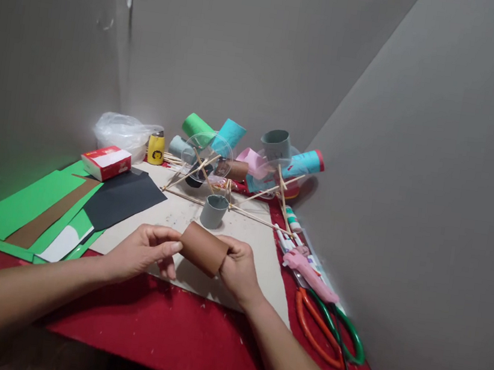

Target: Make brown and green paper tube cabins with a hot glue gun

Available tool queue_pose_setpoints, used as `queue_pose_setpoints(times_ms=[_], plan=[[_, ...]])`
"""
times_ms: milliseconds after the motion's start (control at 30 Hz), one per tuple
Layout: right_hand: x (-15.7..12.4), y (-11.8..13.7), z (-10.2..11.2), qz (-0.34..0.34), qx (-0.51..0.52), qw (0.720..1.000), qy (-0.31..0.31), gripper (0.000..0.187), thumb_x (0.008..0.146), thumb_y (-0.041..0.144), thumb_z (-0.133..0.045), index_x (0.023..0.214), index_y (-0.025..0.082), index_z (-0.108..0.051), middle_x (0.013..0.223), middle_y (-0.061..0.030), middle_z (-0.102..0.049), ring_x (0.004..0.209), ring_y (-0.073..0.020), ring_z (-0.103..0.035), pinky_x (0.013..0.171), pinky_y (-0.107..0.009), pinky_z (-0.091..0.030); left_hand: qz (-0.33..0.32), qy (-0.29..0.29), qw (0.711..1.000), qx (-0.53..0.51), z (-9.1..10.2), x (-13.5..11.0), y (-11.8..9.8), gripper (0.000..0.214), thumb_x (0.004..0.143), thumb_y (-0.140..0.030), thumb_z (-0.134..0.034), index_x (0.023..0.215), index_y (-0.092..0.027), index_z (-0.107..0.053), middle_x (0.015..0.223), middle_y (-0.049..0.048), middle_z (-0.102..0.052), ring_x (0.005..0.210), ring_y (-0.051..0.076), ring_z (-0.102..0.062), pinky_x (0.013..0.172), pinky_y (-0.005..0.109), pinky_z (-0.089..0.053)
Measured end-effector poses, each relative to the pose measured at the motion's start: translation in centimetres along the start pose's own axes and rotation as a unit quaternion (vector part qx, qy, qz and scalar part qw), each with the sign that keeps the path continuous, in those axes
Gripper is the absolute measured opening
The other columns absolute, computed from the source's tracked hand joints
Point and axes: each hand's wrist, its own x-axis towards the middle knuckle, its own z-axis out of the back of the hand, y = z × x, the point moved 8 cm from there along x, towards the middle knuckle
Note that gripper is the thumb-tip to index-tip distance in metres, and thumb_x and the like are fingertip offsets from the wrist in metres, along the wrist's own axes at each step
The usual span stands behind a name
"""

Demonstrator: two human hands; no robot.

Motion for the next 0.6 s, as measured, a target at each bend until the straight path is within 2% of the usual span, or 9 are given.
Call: queue_pose_setpoints(times_ms=[100, 200, 300, 467, 600], plan=[[-0.1, 0.0, -0.3, 0.002, 0.002, 1.0, -0.006, 0.016, 0.066, 0.02, -0.058, 0.066, 0.013, -0.071, 0.052, 0.0015, -0.058, 0.045, -0.0093, -0.045, 0.041, -0.019, -0.036, 0.037, 0.017, 0.999, -0.027, -0.2, 0.1, 1.0, 0.038, 0.077, -0.046, -0.069, 0.092, -0.011, -0.066, 0.056, 0.0025, -0.066, 0.049, 0.012, -0.065, 0.048, 0.016, -0.049], [-0.2, -0.2, -0.9, -0.013, 0.004, 1.0, 0.015, 0.02, 0.066, 0.02, -0.056, 0.07, 0.011, -0.074, 0.053, 0.0016, -0.06, 0.043, -0.0084, -0.044, 0.041, -0.019, -0.035, 0.075, 0.056, 0.995, -0.045, -0.7, -0.1, 1.5, 0.038, 0.077, -0.042, -0.071, 0.099, -0.012, -0.066, 0.064, 0.0036, -0.068, 0.054, 0.015, -0.069, 0.047, 0.016, -0.05], [-0.4, -0.3, -1.5, -0.029, 0.025, 0.999, 0.033, 0.019, 0.063, 0.018, -0.055, 0.065, 0.011, -0.073, 0.053, 0.0021, -0.06, 0.045, -0.0083, -0.045, 0.042, -0.019, -0.037, 0.105, 0.088, 0.989, -0.058, -1.3, -0.3, 1.7, 0.039, 0.076, -0.04, -0.073, 0.102, -0.011, -0.066, 0.076, 0.0059, -0.07, 0.055, 0.016, -0.07, 0.044, 0.017, -0.051], [-0.6, -0.4, -1.9, -0.052, 0.065, 0.996, 0.043, 0.018, 0.061, 0.017, -0.054, 0.062, 0.012, -0.071, 0.048, 0.0044, -0.056, 0.046, -0.0081, -0.045, 0.043, -0.018, -0.037, 0.131, 0.083, 0.985, -0.083, -1.5, -0.2, 2.0, 0.035, 0.075, -0.037, -0.074, 0.095, -0.011, -0.064, 0.066, 0.0024, -0.068, 0.054, 0.017, -0.07, 0.043, 0.017, -0.052], [-0.4, -0.5, -2.0, -0.061, 0.09, 0.993, 0.049, 0.016, 0.06, 0.019, -0.055, 0.06, 0.012, -0.069, 0.048, 0.0048, -0.055, 0.046, -0.0083, -0.047, 0.045, -0.019, -0.039, 0.117, 0.075, 0.986, -0.094, -1.5, 0.0, 1.8, 0.032, 0.077, -0.035, -0.073, 0.098, -0.015, -0.059, 0.073, 0.0012, -0.069, 0.052, 0.017, -0.07, 0.043, 0.018, -0.053]])
